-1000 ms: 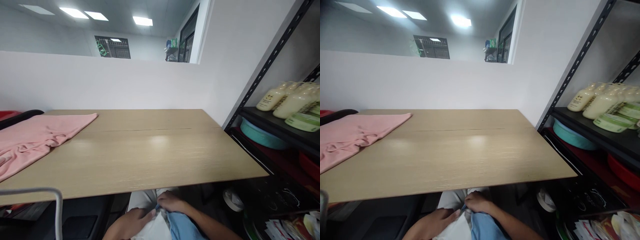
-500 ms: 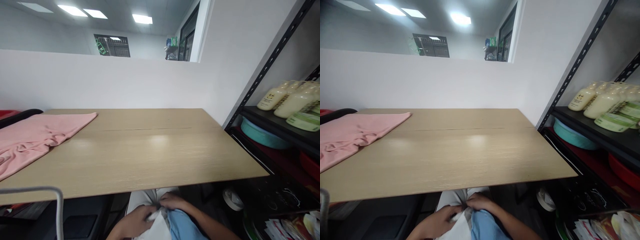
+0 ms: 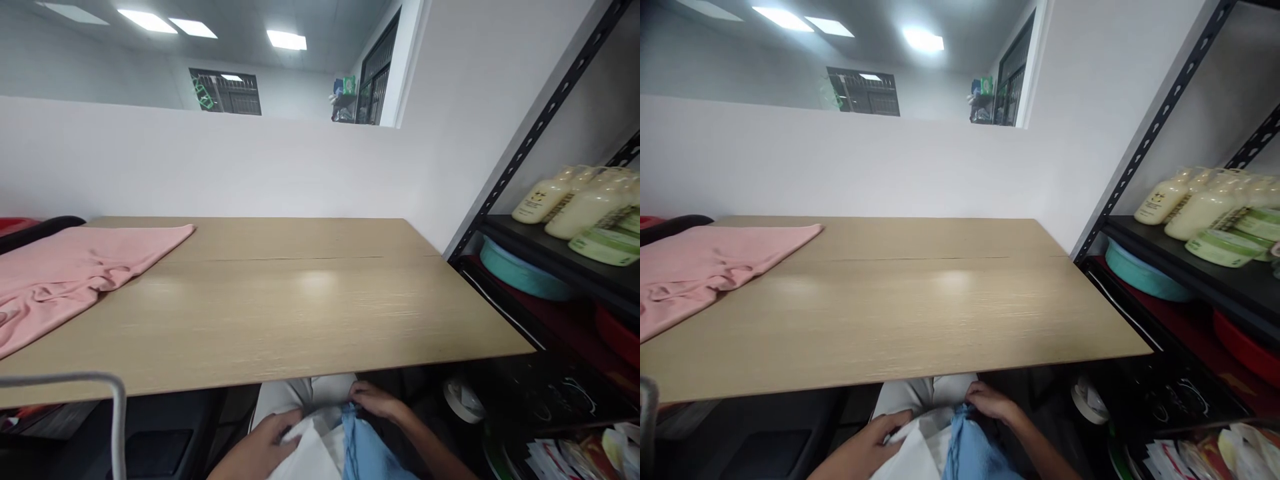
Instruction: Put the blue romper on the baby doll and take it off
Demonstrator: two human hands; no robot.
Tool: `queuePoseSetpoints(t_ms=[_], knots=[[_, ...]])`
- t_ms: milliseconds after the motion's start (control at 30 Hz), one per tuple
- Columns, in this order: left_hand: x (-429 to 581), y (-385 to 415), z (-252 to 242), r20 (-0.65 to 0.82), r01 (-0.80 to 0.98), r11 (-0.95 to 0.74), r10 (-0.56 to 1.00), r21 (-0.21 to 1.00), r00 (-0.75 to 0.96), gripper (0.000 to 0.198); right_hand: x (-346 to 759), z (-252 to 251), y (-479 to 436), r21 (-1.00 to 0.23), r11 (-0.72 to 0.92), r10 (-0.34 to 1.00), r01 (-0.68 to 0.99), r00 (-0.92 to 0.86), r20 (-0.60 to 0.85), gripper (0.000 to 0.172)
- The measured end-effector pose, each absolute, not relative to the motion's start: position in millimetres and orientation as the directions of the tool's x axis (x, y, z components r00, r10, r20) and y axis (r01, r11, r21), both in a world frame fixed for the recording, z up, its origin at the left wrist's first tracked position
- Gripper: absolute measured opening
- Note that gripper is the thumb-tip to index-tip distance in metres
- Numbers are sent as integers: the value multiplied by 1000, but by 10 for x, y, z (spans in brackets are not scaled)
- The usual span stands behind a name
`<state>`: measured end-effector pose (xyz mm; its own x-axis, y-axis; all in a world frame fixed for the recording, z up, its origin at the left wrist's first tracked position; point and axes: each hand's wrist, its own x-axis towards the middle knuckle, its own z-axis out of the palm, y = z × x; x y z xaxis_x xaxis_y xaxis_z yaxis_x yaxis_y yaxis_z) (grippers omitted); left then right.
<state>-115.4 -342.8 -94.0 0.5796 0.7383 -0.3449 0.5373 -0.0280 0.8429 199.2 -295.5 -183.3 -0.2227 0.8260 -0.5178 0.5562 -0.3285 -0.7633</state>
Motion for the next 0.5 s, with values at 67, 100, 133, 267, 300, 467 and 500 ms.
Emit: queuePoseSetpoints(t_ms=[67, 100, 133, 267, 300, 467, 500], knots=[[-1151, -3427, -939, -344, 537, -29, 738, 843, 580, 53, 2017, -1850, -3012, -767, -353, 830, 536, -200, -521, 14], [-1152, -3427, -938, -344, 536, -27, 738, 844, 580, 55, 2019, -1865, -3040, -767, -367, 829, 527, -189, -526, 16], [-1158, -3428, -942, -347, 533, -20, 738, 846, 579, 57, 2018, -1881, -3069, -766, -381, 829, 518, -176, -531, 18], [-1230, -3443, -1016, -409, 572, 47, 747, 819, 524, 73, 2029, -1901, -3243, -763, -433, 835, 480, -104, -540, 14], [-1253, -3448, -1043, -433, 596, 68, 753, 800, 495, 78, 2041, -1883, -3305, -762, -445, 836, 470, -85, -541, 12], [-1298, -3462, -1081, -456, 615, 92, 757, 783, 468, 79, 2128, -1693, -3577, -730, -535, 790, 426, -53, -610, 41], [-1294, -3462, -1068, -451, 611, 87, 757, 787, 473, 75, 2149, -1660, -3611, -724, -545, 783, 422, -53, -620, 46]])
